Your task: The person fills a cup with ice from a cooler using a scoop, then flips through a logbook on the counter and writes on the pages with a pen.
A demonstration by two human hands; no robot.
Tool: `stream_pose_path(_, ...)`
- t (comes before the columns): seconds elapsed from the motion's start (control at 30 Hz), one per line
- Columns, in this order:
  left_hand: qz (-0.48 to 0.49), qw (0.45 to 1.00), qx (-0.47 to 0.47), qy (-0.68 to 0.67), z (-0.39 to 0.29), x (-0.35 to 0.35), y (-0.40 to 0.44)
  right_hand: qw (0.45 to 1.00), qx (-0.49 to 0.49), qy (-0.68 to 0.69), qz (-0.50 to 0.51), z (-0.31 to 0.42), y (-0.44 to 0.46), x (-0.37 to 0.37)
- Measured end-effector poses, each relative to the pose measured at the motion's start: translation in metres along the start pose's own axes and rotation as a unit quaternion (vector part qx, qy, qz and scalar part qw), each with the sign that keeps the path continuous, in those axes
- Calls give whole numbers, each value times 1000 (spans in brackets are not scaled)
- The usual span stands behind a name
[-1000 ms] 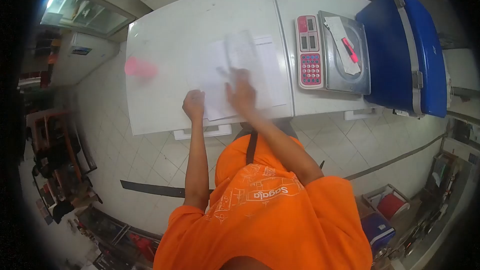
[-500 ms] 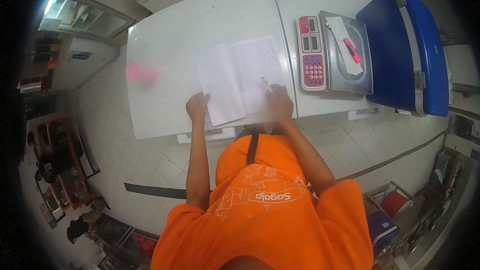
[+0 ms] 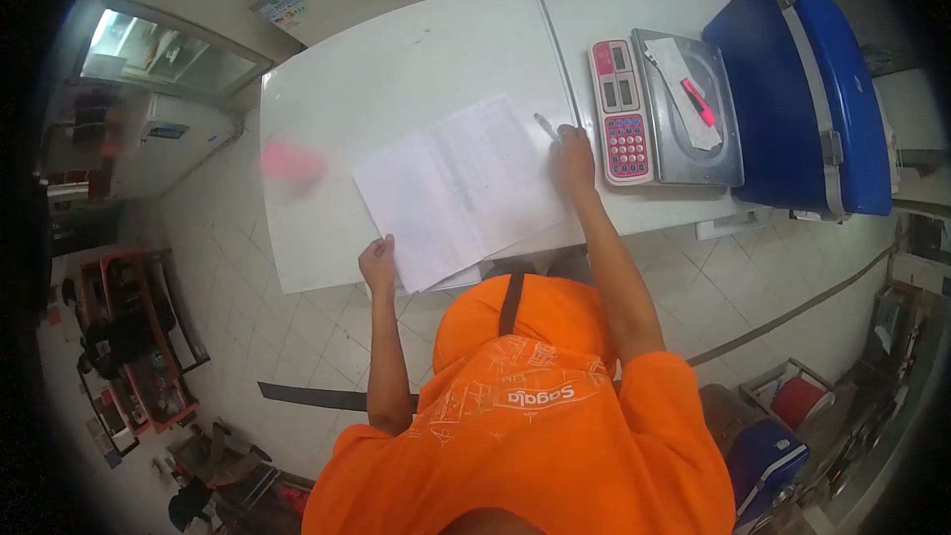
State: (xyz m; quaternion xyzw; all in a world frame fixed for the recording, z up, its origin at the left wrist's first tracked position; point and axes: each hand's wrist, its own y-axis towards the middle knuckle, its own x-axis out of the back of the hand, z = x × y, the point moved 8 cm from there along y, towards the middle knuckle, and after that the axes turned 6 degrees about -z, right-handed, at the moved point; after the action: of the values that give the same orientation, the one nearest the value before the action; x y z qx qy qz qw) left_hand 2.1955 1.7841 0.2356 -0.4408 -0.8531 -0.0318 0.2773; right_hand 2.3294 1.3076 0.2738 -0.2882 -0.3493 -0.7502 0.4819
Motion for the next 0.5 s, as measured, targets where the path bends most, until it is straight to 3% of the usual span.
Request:
stream_pose_path(0.13, -47, 998, 2, 52, -37, 12, -28, 997, 57, -33, 32, 56, -42, 22)
stream_pose_path(0.17, -92, 991, -78, 59, -52, 14, -33, 995, 71, -62, 41, 66, -69, 22)
stream_pose_path(0.23, -183, 952, -233, 78, -77, 20, -47, 984, 33, -67, 162, 71, -119, 17)
stream_pose_path(0.27, -195, 949, -223, 112, -101, 21, -57, 973, 24, -95, 210, 73, -138, 16)
stream_pose_path(0.37, -234, 905, -324, 145, -138, 11, -72, 945, 44, -140, 291, 59, -160, 1)
stream_pose_path(0.5, -246, 913, -303, 117, -148, 2, -65, 940, 95, -139, 297, 76, -162, -2)
